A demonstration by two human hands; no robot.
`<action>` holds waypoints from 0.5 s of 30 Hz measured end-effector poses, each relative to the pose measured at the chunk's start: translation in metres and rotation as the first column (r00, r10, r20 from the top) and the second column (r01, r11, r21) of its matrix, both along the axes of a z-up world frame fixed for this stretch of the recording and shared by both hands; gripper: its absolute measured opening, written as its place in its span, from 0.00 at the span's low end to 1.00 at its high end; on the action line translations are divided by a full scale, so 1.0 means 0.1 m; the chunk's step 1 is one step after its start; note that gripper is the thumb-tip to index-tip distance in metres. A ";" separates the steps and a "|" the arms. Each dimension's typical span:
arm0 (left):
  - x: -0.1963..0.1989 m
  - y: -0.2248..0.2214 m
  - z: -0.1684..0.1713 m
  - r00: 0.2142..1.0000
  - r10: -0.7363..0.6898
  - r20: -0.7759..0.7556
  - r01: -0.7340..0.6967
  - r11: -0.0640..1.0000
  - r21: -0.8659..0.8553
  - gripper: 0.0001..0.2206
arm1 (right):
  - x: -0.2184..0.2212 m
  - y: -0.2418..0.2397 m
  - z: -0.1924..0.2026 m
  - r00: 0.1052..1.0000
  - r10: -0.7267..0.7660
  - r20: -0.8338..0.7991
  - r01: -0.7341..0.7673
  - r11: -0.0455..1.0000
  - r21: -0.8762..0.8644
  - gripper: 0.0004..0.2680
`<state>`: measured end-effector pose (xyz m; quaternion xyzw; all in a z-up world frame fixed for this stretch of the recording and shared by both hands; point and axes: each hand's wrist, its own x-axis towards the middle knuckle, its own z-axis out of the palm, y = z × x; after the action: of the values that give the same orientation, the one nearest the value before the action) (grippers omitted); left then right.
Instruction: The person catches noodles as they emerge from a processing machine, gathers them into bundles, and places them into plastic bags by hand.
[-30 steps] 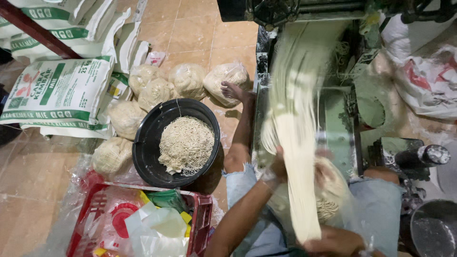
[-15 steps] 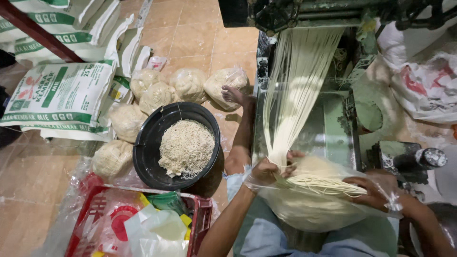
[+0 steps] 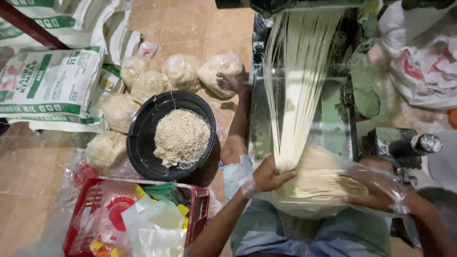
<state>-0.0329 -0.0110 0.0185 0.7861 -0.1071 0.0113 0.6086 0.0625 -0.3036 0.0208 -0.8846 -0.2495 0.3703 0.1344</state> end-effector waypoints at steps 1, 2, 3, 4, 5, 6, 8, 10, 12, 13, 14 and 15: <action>-0.02 0.00 -0.03 0.985 0.012 0.173 -0.039 0.987 0.155 0.13 | -0.04 0.04 0.11 0.990 0.131 0.047 -0.135 0.986 0.098 0.24; -0.03 0.01 -0.06 0.940 -0.010 0.342 -0.098 0.949 0.299 0.19 | -0.09 0.08 0.22 0.962 0.249 0.109 -0.266 0.945 0.189 0.22; -0.04 0.03 -0.06 0.942 -0.016 0.334 -0.089 0.951 0.295 0.19 | -0.12 0.16 0.41 0.965 0.242 0.100 -0.257 0.948 0.187 0.22; -0.03 0.05 -0.06 0.991 -0.010 0.135 -0.017 0.980 0.199 0.12 | -0.13 0.26 0.61 0.974 0.225 0.032 -0.223 0.913 0.341 0.19; -0.03 0.07 -0.05 0.997 -0.028 -0.070 0.034 0.995 0.089 0.11 | -0.14 0.35 0.81 0.976 0.217 -0.035 -0.173 0.857 0.485 0.17; -0.02 0.05 0.01 0.997 -0.036 -0.071 0.042 0.995 0.086 0.11 | -0.13 0.35 0.72 0.977 0.209 -0.037 -0.166 0.860 0.482 0.17; 0.01 0.01 0.14 0.983 -0.174 -0.056 0.096 0.752 -0.652 0.10 | -0.09 0.35 0.56 0.855 0.109 -0.508 0.321 0.657 0.682 0.25; 0.01 -0.04 0.05 0.957 -0.270 -0.109 0.052 0.527 -0.848 0.06 | 0.05 0.36 0.13 0.788 0.108 -0.607 0.529 0.385 0.756 0.22; 0.05 -0.09 0.06 0.918 -0.374 -0.131 -0.031 0.263 -0.964 0.08 | 0.18 0.45 -0.04 0.712 0.153 -0.685 0.683 0.076 0.726 0.19; 0.08 -0.12 0.12 0.879 -0.476 0.030 0.044 0.018 -0.999 0.07 | 0.22 0.53 0.01 0.738 0.174 -0.652 0.627 0.179 0.758 0.18; 0.13 -0.14 0.18 0.821 -0.531 0.211 0.099 -0.232 -0.968 0.06 | 0.29 0.61 0.05 0.762 0.201 -0.615 0.558 0.278 0.782 0.17; 0.14 -0.24 0.07 0.819 -0.531 0.217 0.105 -0.233 -0.967 0.06 | 0.26 0.70 -0.04 0.767 0.200 -0.610 0.553 0.278 0.786 0.17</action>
<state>-0.0185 -0.0352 0.0255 -0.0031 -0.1763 -0.1880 0.9662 0.0890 -0.2332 0.0172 -0.4806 -0.2514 0.3909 0.7436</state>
